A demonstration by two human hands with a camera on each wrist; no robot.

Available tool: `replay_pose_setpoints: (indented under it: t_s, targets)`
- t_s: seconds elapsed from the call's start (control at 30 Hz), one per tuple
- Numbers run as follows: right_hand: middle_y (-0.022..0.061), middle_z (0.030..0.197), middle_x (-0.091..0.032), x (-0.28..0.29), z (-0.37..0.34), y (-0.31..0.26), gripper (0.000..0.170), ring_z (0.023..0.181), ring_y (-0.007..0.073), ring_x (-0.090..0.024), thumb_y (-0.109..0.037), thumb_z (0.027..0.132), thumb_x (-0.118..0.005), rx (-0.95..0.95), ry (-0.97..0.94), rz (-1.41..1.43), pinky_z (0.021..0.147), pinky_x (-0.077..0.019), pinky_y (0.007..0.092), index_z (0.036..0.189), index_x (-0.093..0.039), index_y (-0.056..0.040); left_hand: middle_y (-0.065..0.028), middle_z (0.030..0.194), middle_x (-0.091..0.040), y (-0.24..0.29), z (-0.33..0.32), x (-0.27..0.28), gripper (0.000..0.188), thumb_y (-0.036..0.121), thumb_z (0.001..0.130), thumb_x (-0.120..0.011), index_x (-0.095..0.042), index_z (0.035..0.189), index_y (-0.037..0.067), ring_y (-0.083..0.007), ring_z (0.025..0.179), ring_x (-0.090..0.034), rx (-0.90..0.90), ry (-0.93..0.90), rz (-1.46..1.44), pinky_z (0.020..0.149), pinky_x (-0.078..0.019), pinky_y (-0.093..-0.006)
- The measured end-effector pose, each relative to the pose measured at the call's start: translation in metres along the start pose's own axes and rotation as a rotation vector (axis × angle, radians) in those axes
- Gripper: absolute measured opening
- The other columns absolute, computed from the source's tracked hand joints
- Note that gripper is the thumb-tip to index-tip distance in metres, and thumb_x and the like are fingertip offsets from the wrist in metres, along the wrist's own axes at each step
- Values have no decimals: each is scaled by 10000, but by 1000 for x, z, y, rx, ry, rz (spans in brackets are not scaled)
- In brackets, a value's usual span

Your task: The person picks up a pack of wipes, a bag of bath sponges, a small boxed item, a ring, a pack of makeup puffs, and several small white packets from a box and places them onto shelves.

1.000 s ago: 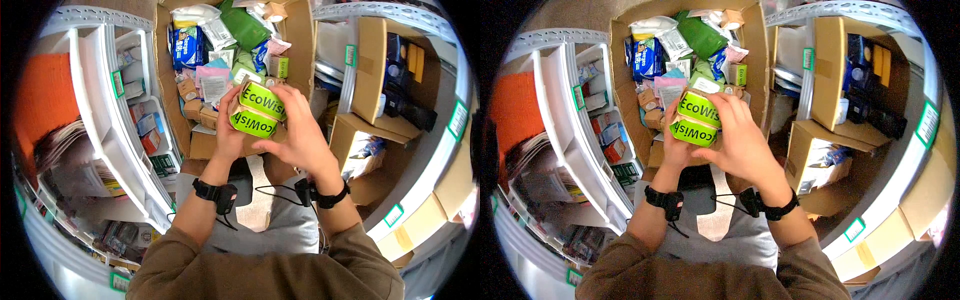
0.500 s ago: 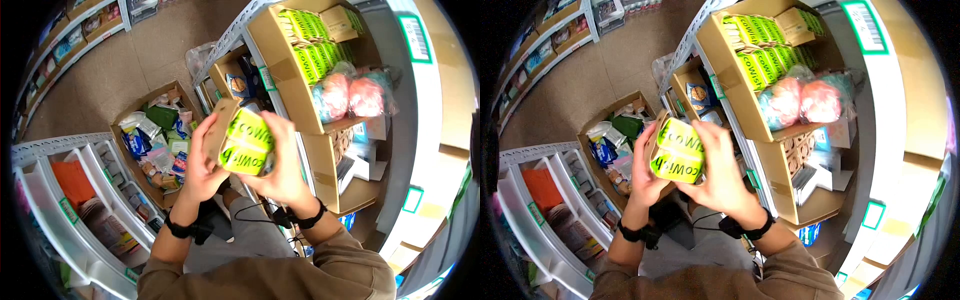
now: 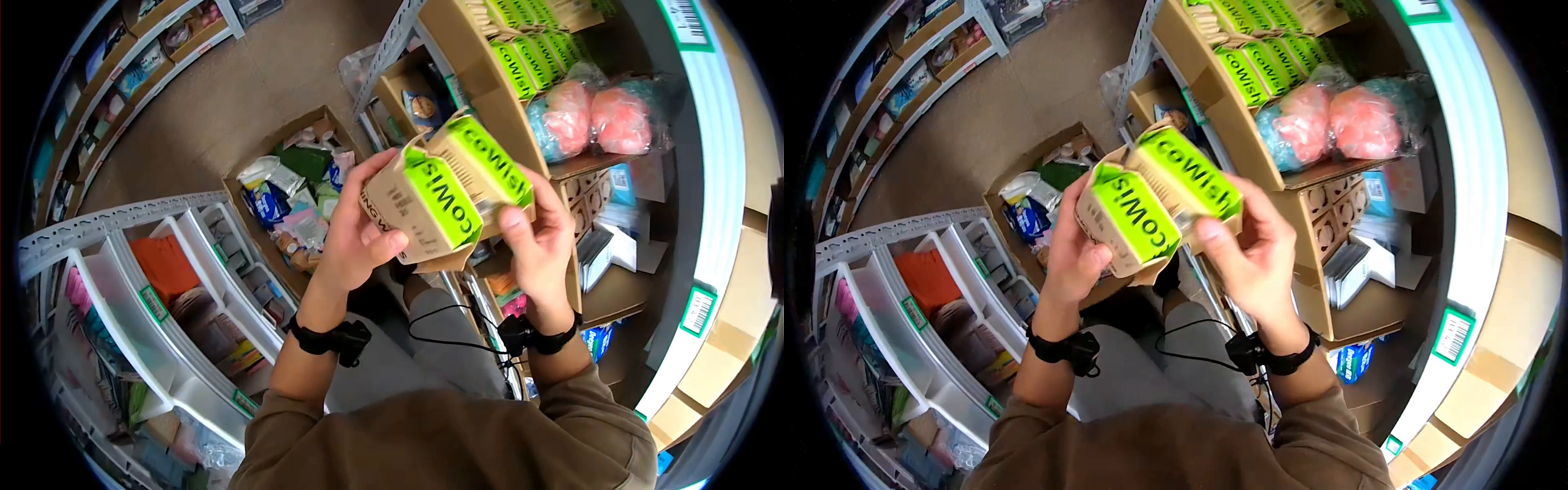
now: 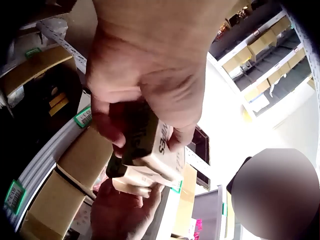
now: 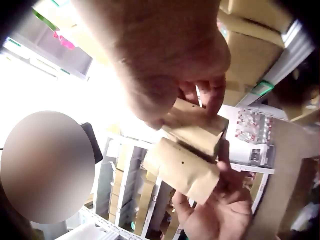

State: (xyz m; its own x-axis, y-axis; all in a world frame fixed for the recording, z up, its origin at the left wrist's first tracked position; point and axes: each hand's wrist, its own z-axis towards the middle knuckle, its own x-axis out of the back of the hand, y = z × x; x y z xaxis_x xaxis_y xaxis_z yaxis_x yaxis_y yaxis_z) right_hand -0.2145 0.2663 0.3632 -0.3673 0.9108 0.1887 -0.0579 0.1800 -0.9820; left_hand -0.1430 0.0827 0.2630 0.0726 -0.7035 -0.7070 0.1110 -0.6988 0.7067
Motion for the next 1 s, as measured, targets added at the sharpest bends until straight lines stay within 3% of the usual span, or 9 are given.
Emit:
replay_pose_setpoints:
  t_s: [0.07,0.17,0.3,0.37,0.47,0.6,0.67,0.8,1.0]
  targets:
    - [69,1121,-646,0,-2,7,408,954,88,-592,-156,946,-650,-53,86,-6,838,-476,229,1277,-539,55,-101,1336,-489,-6,-6,7,855,170,748,-757,-294,1450,11,-193,1244,-488,6,58,6,1076,-379,-347]
    - [57,1073,-658,2,-5,20,391,932,88,-592,-187,957,-639,-44,195,22,825,-475,228,1257,-559,51,-98,1284,-524,-10,-14,12,826,167,740,-780,-335,1418,10,-189,1190,-531,-37,138,0,1031,-425,-339]
    - [84,1135,-630,5,-11,21,470,1045,144,-575,-274,960,-628,-2,219,-14,958,-419,278,1271,-546,69,-106,1253,-533,7,-15,0,697,126,776,-761,-388,1352,9,-179,1147,-555,-43,213,16,980,-466,-323]
    - [149,1187,-609,4,-14,18,468,1099,203,-567,-174,909,-680,262,253,-334,969,-435,336,1272,-520,74,-107,1196,-559,17,-13,-8,563,93,821,-727,-423,1288,15,-167,1087,-584,52,331,97,916,-504,-307]
    - [197,1230,-577,0,-19,17,526,1151,269,-546,-168,870,-713,463,165,-453,1006,-412,384,1280,-499,83,-104,1158,-576,20,-9,-19,509,86,847,-704,-426,1269,20,-161,1030,-608,105,411,226,860,-527,-295]
    - [191,1233,-571,-7,-23,21,526,1131,268,-553,-178,879,-706,409,220,-310,1008,-409,381,1284,-494,84,-120,1103,-618,18,-8,-35,651,81,792,-764,-375,1312,36,-190,1023,-620,33,356,361,867,-519,-318]
    - [136,1230,-580,-5,-20,15,498,1110,199,-554,-196,920,-664,328,302,-209,1006,-408,331,1292,-490,86,-119,1108,-627,20,-12,-32,700,39,764,-778,-359,1325,35,-181,1028,-615,32,330,380,885,-510,-311]
    - [116,1206,-600,18,-6,14,522,1099,173,-563,-287,952,-637,279,345,-80,987,-423,317,1301,-495,74,-132,1114,-654,43,-20,-14,749,13,708,-820,-361,1299,39,-175,1030,-624,122,235,601,906,-495,-311]
    - [126,1234,-584,20,-3,17,605,1130,188,-552,-368,939,-647,299,290,-33,1014,-407,340,1312,-475,77,-98,1055,-695,58,-19,16,487,18,646,-852,-601,1063,35,-178,1010,-652,-58,61,795,909,-485,-306]
